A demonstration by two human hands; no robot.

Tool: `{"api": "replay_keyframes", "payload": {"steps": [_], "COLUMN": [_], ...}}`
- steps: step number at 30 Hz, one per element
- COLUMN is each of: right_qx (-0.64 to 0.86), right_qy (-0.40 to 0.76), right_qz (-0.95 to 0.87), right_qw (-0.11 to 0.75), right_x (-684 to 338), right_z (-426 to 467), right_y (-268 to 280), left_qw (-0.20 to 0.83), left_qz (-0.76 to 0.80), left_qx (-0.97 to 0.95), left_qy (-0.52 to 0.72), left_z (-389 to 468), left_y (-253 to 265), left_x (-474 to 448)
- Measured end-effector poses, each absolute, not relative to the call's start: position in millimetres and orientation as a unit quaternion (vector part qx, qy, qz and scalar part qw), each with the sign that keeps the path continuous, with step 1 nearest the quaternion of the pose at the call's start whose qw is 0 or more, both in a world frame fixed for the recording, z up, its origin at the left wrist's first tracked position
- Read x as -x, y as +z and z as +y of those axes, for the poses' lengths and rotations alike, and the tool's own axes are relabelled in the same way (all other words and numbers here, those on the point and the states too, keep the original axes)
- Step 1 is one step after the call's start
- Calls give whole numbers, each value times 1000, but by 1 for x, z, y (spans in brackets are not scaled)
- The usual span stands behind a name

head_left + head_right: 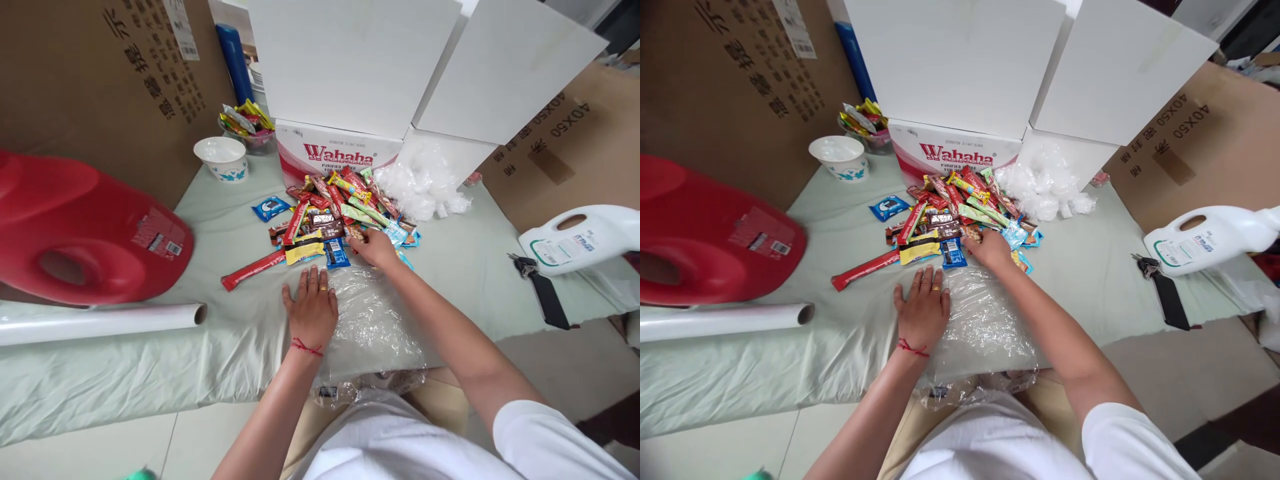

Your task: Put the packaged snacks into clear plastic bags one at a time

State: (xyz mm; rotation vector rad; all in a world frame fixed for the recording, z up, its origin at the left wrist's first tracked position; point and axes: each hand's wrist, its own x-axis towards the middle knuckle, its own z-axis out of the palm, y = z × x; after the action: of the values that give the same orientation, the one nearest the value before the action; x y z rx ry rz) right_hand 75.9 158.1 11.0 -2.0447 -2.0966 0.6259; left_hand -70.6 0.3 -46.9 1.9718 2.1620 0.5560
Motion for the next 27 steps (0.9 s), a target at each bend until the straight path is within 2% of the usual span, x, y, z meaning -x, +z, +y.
{"api": "replay_keyframes", "payload": {"steps": [7,12,18,27], "right_qx": [653,596,478,484], "right_qy": [124,134,124,124], "right_qz": [-744,-784,-870,-859], "right_qw": [69,108,-15,-115], "right_x": [-32,-96,-180,-176], "right_z": [136,148,165,156], "right_y": [-5,25,46,13], "left_qw": [81,86,86,70], "left_qz": [725,719,726,732], "left_qx": [-660,-663,-660,-660], "left_qy": [180,187,174,151], "left_z": [1,0,0,1], "left_y": [-45,-45,-47,-46], "left_x": [71,72,72,70]}}
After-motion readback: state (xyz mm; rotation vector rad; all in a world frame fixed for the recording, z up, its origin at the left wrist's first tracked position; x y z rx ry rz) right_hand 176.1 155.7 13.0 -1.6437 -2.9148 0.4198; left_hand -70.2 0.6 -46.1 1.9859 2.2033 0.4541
